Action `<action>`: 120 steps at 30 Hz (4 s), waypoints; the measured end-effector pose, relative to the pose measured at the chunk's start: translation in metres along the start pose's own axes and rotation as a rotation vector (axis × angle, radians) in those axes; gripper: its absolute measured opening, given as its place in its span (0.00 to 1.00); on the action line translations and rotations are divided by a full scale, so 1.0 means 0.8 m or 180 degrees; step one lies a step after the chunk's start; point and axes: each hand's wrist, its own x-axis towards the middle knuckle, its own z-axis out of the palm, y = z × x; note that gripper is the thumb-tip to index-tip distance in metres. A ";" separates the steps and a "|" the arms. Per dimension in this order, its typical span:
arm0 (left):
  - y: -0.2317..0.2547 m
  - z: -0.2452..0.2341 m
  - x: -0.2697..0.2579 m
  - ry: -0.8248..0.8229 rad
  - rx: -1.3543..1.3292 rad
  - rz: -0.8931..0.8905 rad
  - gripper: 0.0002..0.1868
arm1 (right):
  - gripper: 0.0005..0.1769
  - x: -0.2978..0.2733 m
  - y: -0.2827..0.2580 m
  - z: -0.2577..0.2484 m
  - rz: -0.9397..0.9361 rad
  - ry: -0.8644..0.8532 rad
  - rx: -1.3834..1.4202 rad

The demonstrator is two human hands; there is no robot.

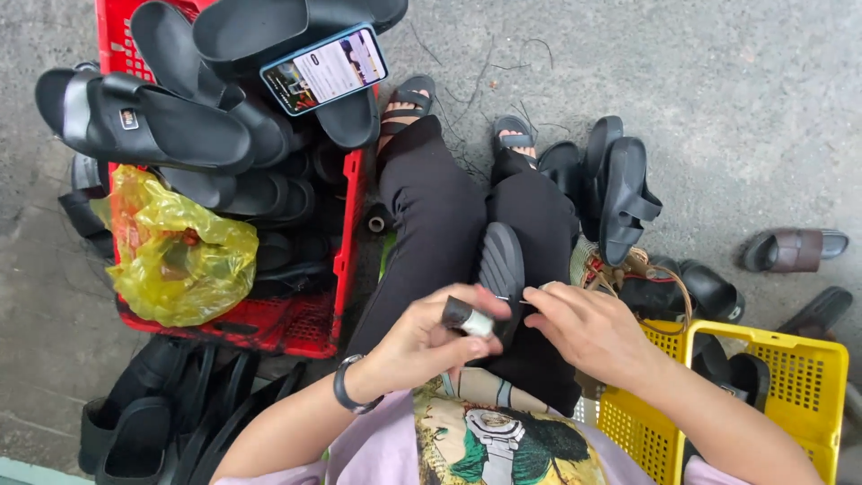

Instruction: Hand-sewing the sole of a black sandal to repair or reinforce it.

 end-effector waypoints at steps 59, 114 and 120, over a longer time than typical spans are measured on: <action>0.032 -0.073 0.114 0.0432 0.4860 0.1231 0.12 | 0.16 -0.009 -0.009 -0.006 0.0453 0.0584 0.0844; -0.020 0.022 0.010 -0.0101 0.2140 0.0987 0.18 | 0.29 -0.060 -0.020 -0.050 0.1149 -0.1293 -0.0069; -0.028 0.018 -0.003 0.0159 0.2331 0.1026 0.20 | 0.12 -0.015 -0.061 -0.008 0.1445 -0.0285 0.3022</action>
